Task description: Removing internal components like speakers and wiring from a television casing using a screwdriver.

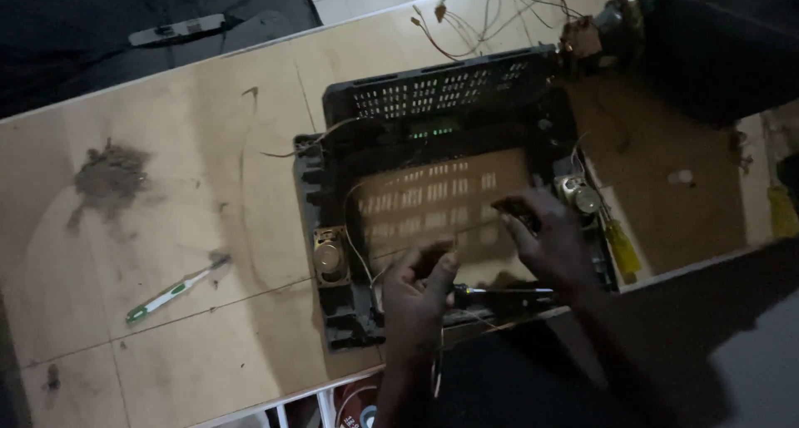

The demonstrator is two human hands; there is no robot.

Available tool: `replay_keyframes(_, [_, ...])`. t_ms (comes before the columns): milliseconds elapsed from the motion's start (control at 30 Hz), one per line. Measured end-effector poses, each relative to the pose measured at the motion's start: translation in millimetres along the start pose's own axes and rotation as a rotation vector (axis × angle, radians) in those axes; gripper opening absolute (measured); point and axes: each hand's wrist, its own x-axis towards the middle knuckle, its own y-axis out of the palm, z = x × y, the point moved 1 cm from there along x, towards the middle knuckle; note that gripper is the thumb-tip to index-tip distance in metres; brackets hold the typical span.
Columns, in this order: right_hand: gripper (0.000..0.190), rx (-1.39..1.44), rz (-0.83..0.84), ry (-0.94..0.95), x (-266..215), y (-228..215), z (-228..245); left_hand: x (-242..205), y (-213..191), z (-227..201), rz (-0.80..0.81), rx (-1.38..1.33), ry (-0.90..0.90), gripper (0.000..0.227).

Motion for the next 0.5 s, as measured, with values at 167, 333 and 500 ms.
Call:
replay_keyframes(167, [0.031, 0.071, 0.183, 0.19, -8, 1, 10, 11, -14, 30, -0.018, 0.004, 0.131, 0.019])
replay_keyframes(333, [0.044, 0.01, 0.235, 0.157, -16, 32, -20, 16, -21, 38, -0.101, 0.104, 0.087, 0.021])
replay_keyframes(500, [0.034, -0.124, 0.145, 0.03, 0, 35, -30, 43, -11, 45, -0.139, 0.136, 0.066, 0.025])
